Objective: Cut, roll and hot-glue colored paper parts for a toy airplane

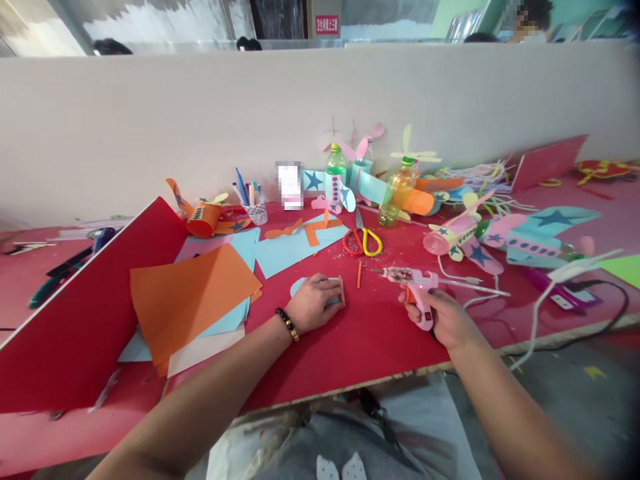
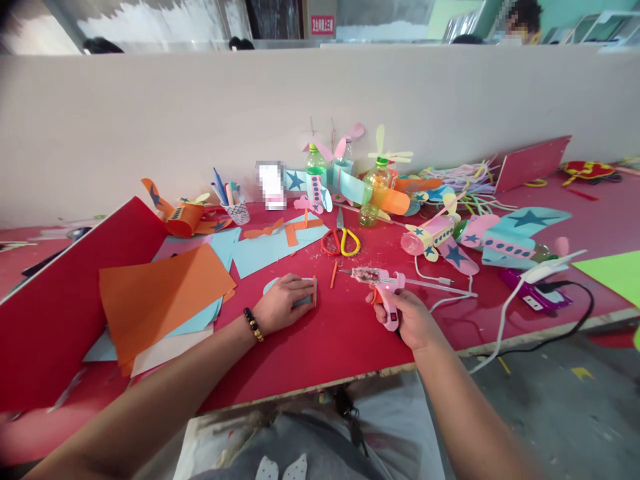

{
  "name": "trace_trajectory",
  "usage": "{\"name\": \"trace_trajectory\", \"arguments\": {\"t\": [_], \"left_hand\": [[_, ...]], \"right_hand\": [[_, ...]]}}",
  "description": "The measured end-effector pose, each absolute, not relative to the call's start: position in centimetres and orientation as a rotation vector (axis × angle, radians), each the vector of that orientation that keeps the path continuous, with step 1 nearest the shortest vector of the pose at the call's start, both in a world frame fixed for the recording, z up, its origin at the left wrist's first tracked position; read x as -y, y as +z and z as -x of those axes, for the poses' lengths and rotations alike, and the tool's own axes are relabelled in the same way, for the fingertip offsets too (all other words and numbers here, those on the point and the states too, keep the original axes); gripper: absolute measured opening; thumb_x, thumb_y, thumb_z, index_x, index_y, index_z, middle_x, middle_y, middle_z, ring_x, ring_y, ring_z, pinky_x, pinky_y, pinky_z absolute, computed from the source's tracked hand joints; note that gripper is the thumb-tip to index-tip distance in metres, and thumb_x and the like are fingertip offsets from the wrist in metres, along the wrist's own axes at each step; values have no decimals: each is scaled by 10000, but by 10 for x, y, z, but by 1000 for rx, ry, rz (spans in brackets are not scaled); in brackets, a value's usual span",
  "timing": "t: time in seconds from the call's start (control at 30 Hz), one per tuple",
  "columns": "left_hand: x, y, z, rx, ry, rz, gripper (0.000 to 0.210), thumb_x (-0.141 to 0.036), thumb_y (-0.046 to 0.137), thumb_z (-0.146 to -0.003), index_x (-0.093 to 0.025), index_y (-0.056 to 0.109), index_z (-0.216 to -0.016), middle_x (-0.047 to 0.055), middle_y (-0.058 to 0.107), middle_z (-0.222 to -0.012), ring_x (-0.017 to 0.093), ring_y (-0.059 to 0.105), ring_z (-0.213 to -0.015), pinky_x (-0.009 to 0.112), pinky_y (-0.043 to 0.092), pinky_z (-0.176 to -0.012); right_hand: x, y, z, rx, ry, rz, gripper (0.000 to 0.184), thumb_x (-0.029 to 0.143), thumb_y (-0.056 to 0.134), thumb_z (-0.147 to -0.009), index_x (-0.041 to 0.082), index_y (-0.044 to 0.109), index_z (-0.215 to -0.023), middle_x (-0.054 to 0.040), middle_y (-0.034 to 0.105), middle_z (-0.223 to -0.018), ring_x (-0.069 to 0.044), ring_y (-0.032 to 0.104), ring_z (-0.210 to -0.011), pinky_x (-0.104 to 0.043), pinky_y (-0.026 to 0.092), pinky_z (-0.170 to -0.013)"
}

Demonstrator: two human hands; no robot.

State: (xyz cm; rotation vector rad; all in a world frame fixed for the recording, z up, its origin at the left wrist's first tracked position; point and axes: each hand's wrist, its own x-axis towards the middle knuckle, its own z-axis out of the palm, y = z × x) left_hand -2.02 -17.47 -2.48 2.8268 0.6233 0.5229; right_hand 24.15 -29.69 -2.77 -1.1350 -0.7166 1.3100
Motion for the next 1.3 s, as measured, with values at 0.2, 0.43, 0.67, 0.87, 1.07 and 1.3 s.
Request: {"name": "trace_trajectory", "arguments": {"t": [0.2, 0.43, 0.67, 0.87, 1.07, 1.3], "left_hand": [[175, -24, 19, -628, 515, -2816, 272, -343, 451, -865, -230, 616, -1050, 25, 611, -1155, 193, 521, -1003, 351, 411, -911], [175, -26, 18, -656, 499, -2811, 299, -360, 454, -863, -240, 599, -1095, 25, 604, -1170, 206, 514, -1011, 370, 414, -913], [175, -28, 18, -682, 490, -2813, 306, -359, 476, -850, -249, 597, -1109, 33, 591, -1191, 215, 508, -1021, 381, 419, -909], [174, -28, 18, -681, 474, -2816, 304, -368, 462, -858, -247, 604, -1098, 22, 587, -1200, 213, 502, -1026, 382, 413, -914], [174, -28, 18, -683, 466, -2823, 300, -370, 476, -848, -259, 610, -1092, 25, 561, -1240, 219, 498, -1035, 391, 415, -905], [172, -27, 16, -706, 443, -2814, 295, -356, 436, -876, -267, 596, -1108, -5, 586, -1213, 204, 492, -1016, 376, 414, -889]], "right_hand": [[297, -29, -242, 768, 1280, 1197, 268, 389, 551, -803, 151, 654, -870, -17, 514, -513, -131, 430, -474, -268, 303, -458], [299, -26, -241, 793, 1294, 1207, 263, 379, 533, -816, 153, 657, -866, -16, 490, -518, -140, 429, -490, -274, 284, -460], [298, -28, -242, 799, 1292, 1221, 264, 386, 536, -812, 155, 662, -834, -17, 498, -512, -137, 433, -484, -278, 310, -468], [298, -28, -243, 774, 1309, 1212, 264, 370, 539, -818, 142, 669, -839, -48, 568, -587, -131, 441, -488, -278, 303, -463], [298, -28, -243, 780, 1319, 1200, 253, 361, 537, -823, 152, 677, -839, -40, 566, -573, -134, 442, -489, -277, 304, -469], [298, -29, -243, 777, 1328, 1187, 255, 362, 534, -826, 151, 676, -838, -39, 566, -579, -130, 446, -493, -272, 308, -472]]}}
